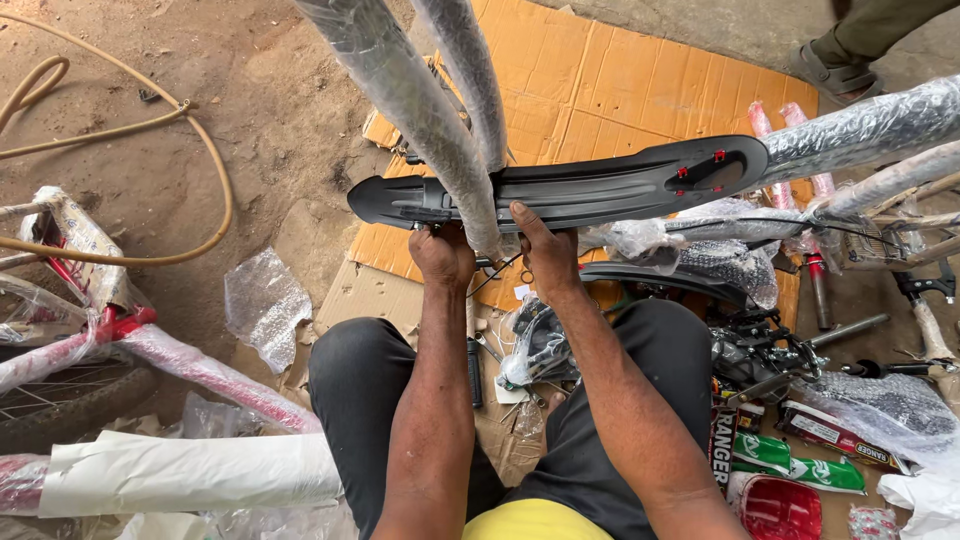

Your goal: The person is assembling a bicycle, specifically attaching a front mudguard to the fork. They use a wrench to tighten bolts and adjust the position of the mudguard. The person also handles a red reflector, preparing to attach it to the mudguard.

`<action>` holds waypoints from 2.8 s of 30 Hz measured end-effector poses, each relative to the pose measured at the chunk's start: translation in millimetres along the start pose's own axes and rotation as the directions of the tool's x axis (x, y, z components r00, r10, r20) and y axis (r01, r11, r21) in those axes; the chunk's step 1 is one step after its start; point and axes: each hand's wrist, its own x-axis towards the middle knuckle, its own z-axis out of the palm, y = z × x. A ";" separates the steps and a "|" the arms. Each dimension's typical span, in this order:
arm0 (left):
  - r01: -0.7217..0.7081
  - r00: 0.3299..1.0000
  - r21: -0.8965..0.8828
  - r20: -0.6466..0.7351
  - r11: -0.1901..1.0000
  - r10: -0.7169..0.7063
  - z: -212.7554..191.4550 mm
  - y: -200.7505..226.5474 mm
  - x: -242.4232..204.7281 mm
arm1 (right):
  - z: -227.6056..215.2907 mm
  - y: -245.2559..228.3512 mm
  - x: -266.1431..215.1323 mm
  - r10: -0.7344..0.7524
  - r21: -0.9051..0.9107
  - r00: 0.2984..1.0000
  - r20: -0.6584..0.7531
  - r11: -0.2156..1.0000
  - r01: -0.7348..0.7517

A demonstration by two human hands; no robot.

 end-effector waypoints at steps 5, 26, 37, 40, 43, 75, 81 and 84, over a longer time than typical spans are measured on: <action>0.006 0.999 0.014 -0.041 1.000 -0.005 7.7 -3.9 9.4 | 5.1 -5.4 2.5 -0.021 0.008 1.000 0.008 1.000 0.021; -0.093 0.993 -0.005 -0.071 0.996 0.092 33.1 -1.8 -5.1 | -27.2 22.5 28.4 -0.005 0.122 0.992 0.125 0.992 -0.010; -0.149 0.986 -0.285 0.032 0.947 0.165 53.1 33.8 4.0 | 14.8 0.9 28.3 -0.006 0.064 0.993 0.114 0.998 -0.001; -0.207 0.978 -0.303 -0.072 0.930 0.194 42.6 44.2 13.4 | 20.7 -3.1 28.6 0.037 0.002 0.999 0.024 0.999 -0.037; -0.240 0.970 -0.310 -0.118 0.920 0.213 36.2 45.6 16.9 | 28.5 -4.3 25.0 0.034 0.074 0.998 -0.043 0.997 -0.031; -0.613 0.612 -0.095 -0.685 0.784 0.396 59.2 259.9 -15.2 | -48.6 20.3 -4.8 -0.046 -0.480 0.950 0.309 0.855 0.198; -0.534 0.525 0.193 -0.688 0.823 0.501 75.6 316.7 -70.8 | -26.5 40.5 -45.8 0.237 -0.784 0.854 0.463 0.559 0.269; -0.565 0.592 0.242 -0.546 0.788 0.592 76.3 318.1 -79.1 | -6.5 19.4 -66.5 0.304 -0.713 0.775 0.554 0.654 0.253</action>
